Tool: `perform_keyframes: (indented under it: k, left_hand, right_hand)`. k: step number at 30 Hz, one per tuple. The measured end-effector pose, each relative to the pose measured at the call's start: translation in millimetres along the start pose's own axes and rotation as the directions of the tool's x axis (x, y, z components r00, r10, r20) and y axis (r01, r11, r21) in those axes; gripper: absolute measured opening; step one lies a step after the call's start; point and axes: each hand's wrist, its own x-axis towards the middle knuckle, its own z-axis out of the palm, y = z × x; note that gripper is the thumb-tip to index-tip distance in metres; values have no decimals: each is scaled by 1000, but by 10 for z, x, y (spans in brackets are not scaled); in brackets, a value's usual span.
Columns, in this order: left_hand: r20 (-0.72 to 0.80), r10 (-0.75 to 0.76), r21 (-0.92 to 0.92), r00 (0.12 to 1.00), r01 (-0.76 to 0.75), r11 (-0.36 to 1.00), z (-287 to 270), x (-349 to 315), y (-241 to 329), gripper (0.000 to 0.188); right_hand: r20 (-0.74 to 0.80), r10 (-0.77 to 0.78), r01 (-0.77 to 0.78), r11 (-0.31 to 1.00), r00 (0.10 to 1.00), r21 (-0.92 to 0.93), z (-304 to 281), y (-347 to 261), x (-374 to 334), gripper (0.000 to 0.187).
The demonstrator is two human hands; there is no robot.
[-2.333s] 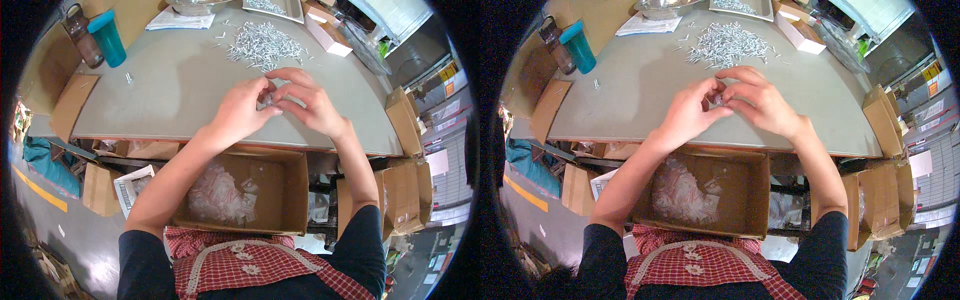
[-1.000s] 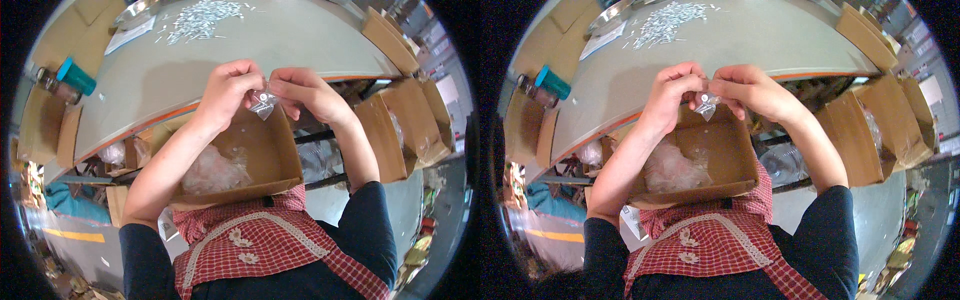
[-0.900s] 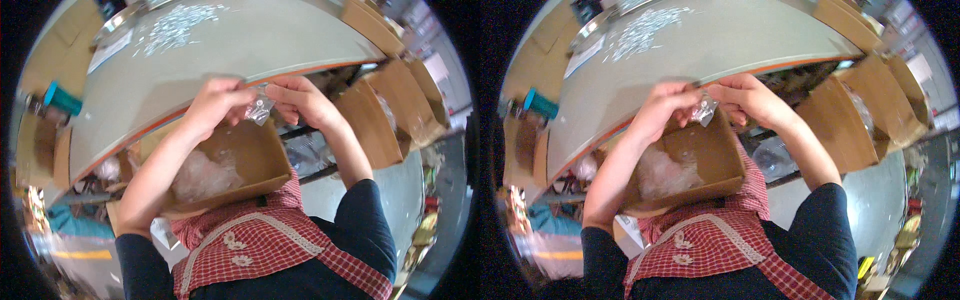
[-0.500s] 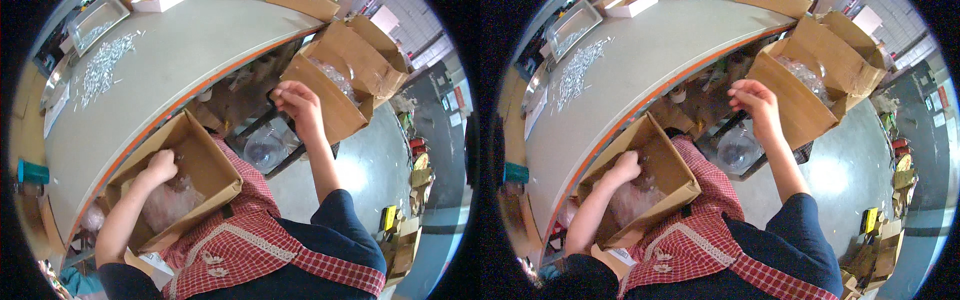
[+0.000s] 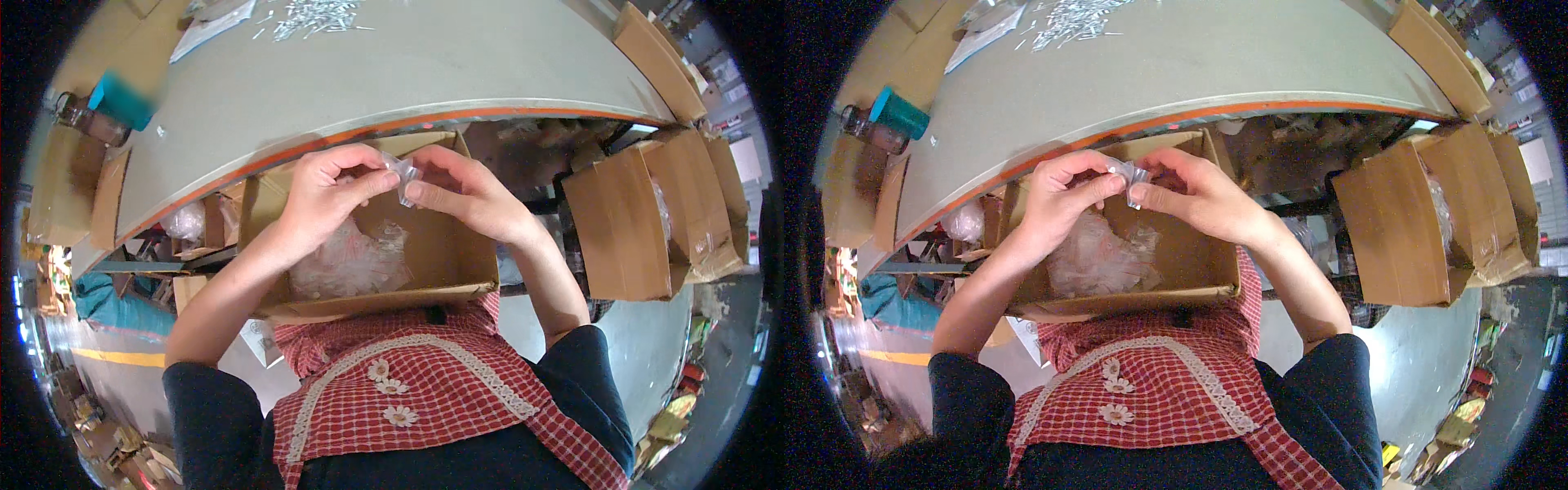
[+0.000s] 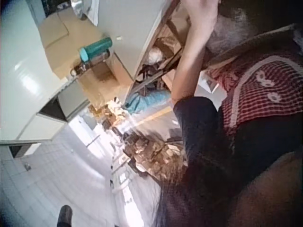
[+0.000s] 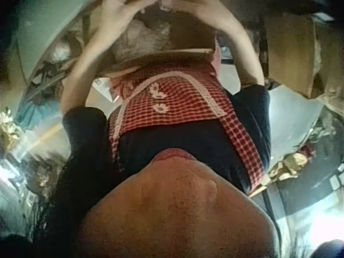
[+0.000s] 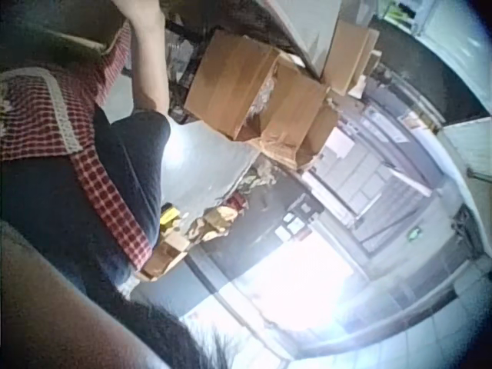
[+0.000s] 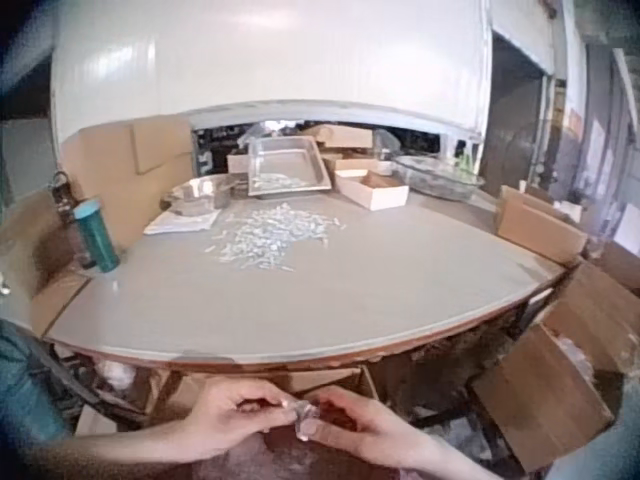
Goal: Packaging small metal screws into individual small plastic bags.
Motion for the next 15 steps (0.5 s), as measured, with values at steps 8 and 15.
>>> perform_keyframes:
  k: [8,15]
  left_hand:
    - [-93,9,9,996,-8,1000,-220,-61,65,23]
    - [-45,85,242,995,-72,968,-88,-11,193,28]
  right_hand:
    - [-191,-125,123,992,974,-25,136,-38,131,19]
    - [-163,-484,349,790,860,-504,239,-129,217,27]
